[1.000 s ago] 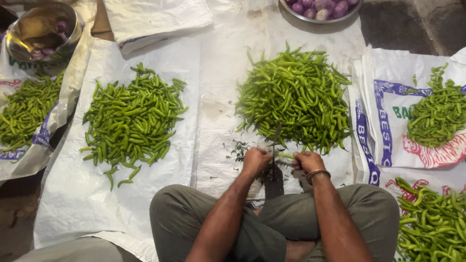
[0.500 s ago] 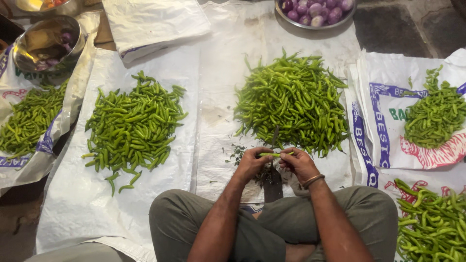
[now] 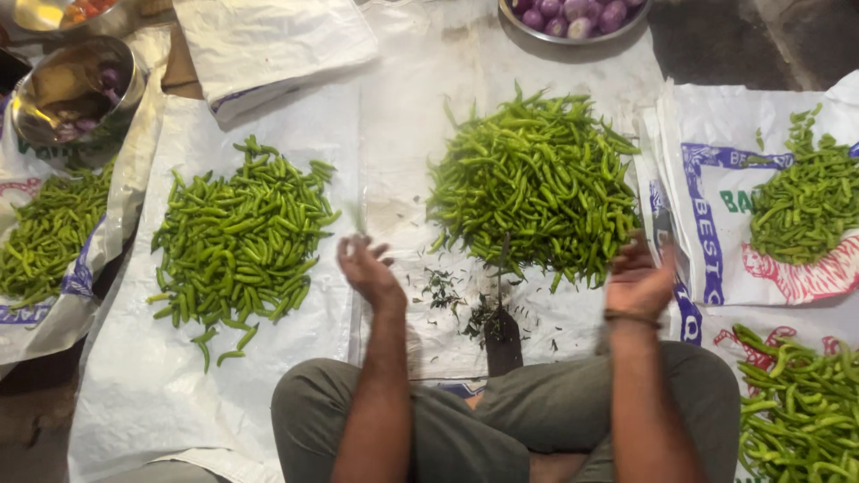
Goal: The person sits cross-legged on the floor and uses a knife to trim the stems off green chilies. They pick up chilies from a large pile, cut the stems, and place the trimmed vegetables onto a white sack.
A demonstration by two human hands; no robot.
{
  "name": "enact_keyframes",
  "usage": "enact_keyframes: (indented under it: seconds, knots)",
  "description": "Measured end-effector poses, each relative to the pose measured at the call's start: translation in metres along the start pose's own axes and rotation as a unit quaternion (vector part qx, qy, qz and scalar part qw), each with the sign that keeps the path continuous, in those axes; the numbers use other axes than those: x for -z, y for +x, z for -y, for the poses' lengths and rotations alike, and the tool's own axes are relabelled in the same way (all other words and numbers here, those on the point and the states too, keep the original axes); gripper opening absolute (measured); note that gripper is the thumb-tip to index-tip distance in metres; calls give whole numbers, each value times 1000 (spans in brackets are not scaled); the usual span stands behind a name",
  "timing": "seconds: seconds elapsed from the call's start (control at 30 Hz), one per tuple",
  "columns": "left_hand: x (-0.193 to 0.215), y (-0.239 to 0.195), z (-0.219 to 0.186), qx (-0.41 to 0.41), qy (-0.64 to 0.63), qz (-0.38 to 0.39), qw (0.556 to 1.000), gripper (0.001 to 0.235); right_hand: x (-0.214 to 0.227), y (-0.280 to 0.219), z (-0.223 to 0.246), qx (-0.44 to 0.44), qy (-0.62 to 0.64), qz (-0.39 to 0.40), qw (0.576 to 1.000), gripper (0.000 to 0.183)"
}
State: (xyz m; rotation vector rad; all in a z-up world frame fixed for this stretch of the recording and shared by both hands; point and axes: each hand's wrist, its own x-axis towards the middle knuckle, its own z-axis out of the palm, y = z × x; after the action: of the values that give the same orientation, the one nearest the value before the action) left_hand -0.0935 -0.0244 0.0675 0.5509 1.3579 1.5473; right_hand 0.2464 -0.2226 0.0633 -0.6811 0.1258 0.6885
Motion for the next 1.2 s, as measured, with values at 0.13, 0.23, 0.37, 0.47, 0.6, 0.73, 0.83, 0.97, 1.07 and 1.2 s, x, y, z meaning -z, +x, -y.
enact_keyframes:
  seconds: [0.13, 0.23, 0.37, 0.47, 0.6, 0.73, 0.83, 0.97, 1.07, 1.2]
  knots:
    - [-18, 5, 2, 47, 226, 84, 969, 32, -20, -11, -5, -39, -145, -89, 985, 12]
    - [-41, -24, 27, 42, 415, 218, 882, 31, -22, -31, -41, -79, -296, -17, 952, 19]
    - [-52, -37, 42, -189, 587, 236, 751, 27, -9, -40, -64, -101, -404, 106, 903, 18]
    - [-55, -25, 49, -230, 584, 209, 750, 28, -3, -26, -60, -115, -407, 91, 902, 17]
    - [-46, 6, 61, -169, 597, 237, 747, 23, 0, -22, -66, -150, -412, 133, 889, 17]
    - [-37, 16, 48, -90, 546, 263, 790, 26, -10, -40, -72, -168, -468, 219, 839, 18]
    - [-21, -9, 22, 197, 198, 314, 907, 23, -23, -60, -77, -208, -488, 264, 805, 21]
    - [6, -82, 3, 284, 47, 431, 855, 24, -35, -82, -79, -295, -371, 242, 846, 27]
    - [12, -114, 1, 284, 36, 478, 830, 26, -29, -88, -73, -210, -361, 266, 869, 25]
    - [3, -120, 12, 200, 77, 430, 877, 24, -16, -75, -70, -168, -417, 261, 854, 22]
